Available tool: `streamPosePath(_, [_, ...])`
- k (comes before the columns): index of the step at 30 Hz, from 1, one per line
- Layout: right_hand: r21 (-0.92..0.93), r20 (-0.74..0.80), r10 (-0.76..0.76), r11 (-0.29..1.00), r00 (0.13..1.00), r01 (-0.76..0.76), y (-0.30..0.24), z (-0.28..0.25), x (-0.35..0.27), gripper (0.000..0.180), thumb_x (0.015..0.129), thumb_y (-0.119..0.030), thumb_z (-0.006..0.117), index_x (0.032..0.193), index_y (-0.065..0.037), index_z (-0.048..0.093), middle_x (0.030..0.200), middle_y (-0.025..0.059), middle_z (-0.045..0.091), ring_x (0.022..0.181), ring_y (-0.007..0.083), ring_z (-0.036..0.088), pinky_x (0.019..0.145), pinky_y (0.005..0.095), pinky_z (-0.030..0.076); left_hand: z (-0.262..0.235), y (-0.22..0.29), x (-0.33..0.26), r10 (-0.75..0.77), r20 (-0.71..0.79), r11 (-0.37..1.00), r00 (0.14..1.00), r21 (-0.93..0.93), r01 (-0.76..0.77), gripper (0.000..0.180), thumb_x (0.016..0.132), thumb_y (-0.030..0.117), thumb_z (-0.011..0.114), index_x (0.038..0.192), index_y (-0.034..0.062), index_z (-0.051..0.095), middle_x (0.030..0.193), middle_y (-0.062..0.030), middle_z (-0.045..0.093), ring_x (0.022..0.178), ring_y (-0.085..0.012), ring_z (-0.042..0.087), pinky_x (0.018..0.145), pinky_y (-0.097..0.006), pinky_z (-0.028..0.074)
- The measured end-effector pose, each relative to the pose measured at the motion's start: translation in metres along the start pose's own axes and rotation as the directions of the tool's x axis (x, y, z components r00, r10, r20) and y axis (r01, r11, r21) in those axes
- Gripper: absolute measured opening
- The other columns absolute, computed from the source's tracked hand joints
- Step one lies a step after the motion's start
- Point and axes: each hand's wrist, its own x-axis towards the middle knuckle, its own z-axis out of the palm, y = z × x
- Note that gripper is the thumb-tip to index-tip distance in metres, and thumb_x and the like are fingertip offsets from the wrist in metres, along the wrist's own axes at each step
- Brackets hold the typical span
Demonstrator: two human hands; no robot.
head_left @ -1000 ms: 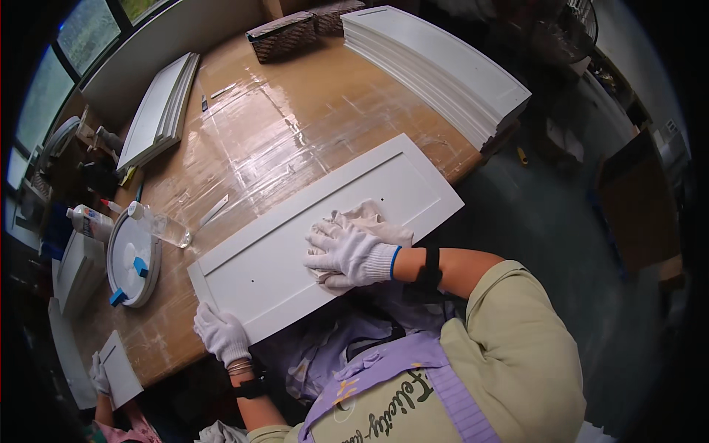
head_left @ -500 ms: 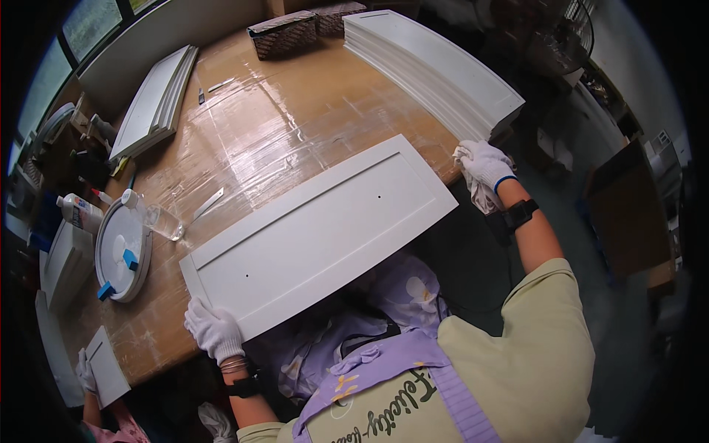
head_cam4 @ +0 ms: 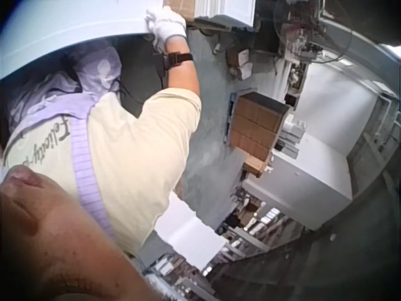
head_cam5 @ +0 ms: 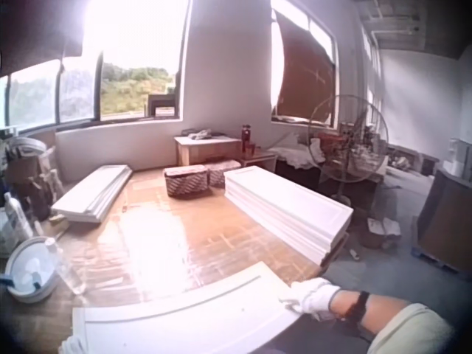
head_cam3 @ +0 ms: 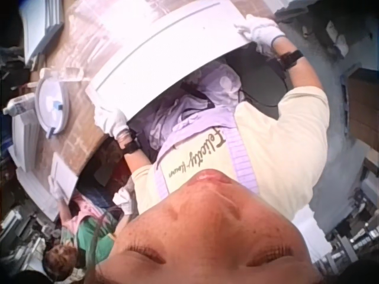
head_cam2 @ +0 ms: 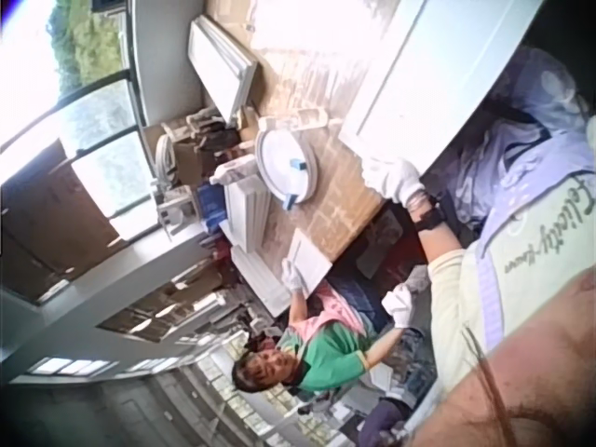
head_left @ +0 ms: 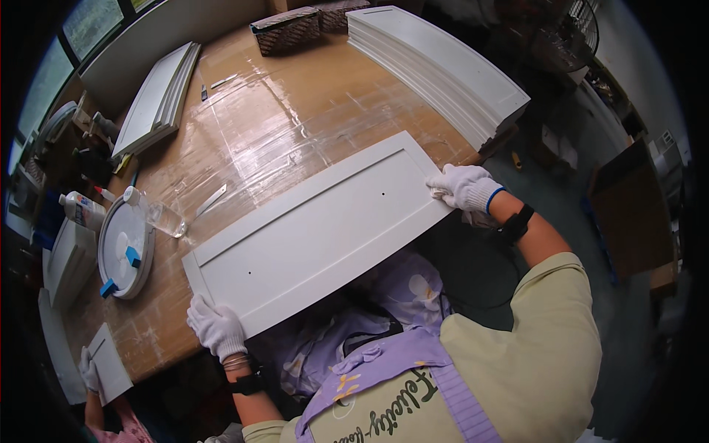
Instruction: Cleaning and inspecting white furniture panels using a cloth and a scraper.
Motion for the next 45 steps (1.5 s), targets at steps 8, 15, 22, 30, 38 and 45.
streamPosePath(8, [-0.002, 0.233, -0.050, 0.999, 0.971, 0.052, -0.019, -0.045, 0.000, 0.045, 0.084, -0.033, 0.059, 0.128, -0.027, 0.054, 0.123, 0.0145, 0.058, 0.108, 0.0300, 0.059, 0.092, 0.0349, 0.046, 0.002, 0.000, 0.003, 0.011, 0.009, 1.000, 1.000, 0.011, -0.012, 0.045, 0.073, 0.011, 0.053, 0.117, 0.0000, 0.047, 0.110, -0.0199, 0.053, 0.103, -0.0374, 0.048, 0.096, -0.047, 0.036])
streamPosePath(15, [0.547, -0.263, 0.181, 0.837, 0.948, -0.008, -0.034, -0.023, 0.068, 0.071, 0.082, -0.043, 0.058, 0.140, -0.010, 0.036, 0.139, 0.0187, 0.041, 0.126, 0.0320, 0.042, 0.104, 0.0402, 0.035, 0.010, -0.010, 0.002, 0.103, -0.130, 0.994, 0.986, 0.061, -0.095, 0.041, 0.074, 0.012, 0.052, 0.114, 0.0021, 0.048, 0.108, -0.0179, 0.054, 0.100, -0.0352, 0.050, 0.092, -0.046, 0.038])
streamPosePath(22, [0.077, -0.657, -0.188, 0.947, 0.730, 0.313, -0.273, 0.023, 0.074, 0.064, 0.081, -0.047, 0.055, 0.135, -0.014, 0.045, 0.141, 0.0235, 0.034, 0.130, 0.0411, 0.030, 0.106, 0.0563, 0.021, 0.011, -0.010, 0.000, 0.079, -0.125, 0.997, 0.989, -0.005, -0.080, 0.042, 0.073, 0.013, 0.055, 0.112, 0.0011, 0.049, 0.111, -0.0188, 0.054, 0.103, -0.0365, 0.050, 0.096, -0.047, 0.035])
streamPosePath(30, [0.834, -0.140, -0.841, 0.184, 0.523, 0.520, -0.293, -0.015, -0.005, 0.047, 0.087, -0.026, 0.054, 0.133, -0.015, 0.051, 0.120, 0.0151, 0.061, 0.110, 0.0232, 0.058, 0.097, 0.0303, 0.043, 0.013, -0.042, -0.001, 0.075, -0.164, 0.916, 0.984, -0.378, -0.133, 0.028, 0.081, 0.012, 0.058, 0.107, 0.0022, 0.063, 0.107, -0.0178, 0.063, 0.106, -0.0363, 0.054, 0.101, -0.045, 0.037])
streamPosePath(38, [0.776, -0.437, 0.286, 0.599, 0.853, 0.196, -0.097, 0.044, 0.095, 0.057, 0.089, -0.026, 0.056, 0.138, -0.002, 0.039, 0.129, 0.0173, 0.050, 0.116, 0.0275, 0.052, 0.099, 0.0378, 0.042, 0.006, -0.037, -0.006, -0.147, -0.224, 0.767, 0.964, -0.641, -0.032, 0.029, 0.078, -0.001, 0.054, 0.106, -0.0010, 0.062, 0.095, -0.0133, 0.065, 0.092, -0.0320, 0.058, 0.087, -0.037, 0.047])
streamPosePath(45, [0.057, -0.553, -0.324, 0.905, 0.767, 0.422, -0.308, 0.022, 0.064, 0.072, 0.080, -0.045, 0.060, 0.140, -0.012, 0.037, 0.140, 0.0236, 0.031, 0.129, 0.0411, 0.028, 0.109, 0.0510, 0.020, 0.003, -0.040, -0.008, -0.137, -0.221, 0.800, 0.965, -0.600, -0.024, 0.032, 0.077, -0.004, 0.053, 0.107, 0.0003, 0.061, 0.092, -0.0130, 0.066, 0.091, -0.0313, 0.059, 0.087, -0.038, 0.047])
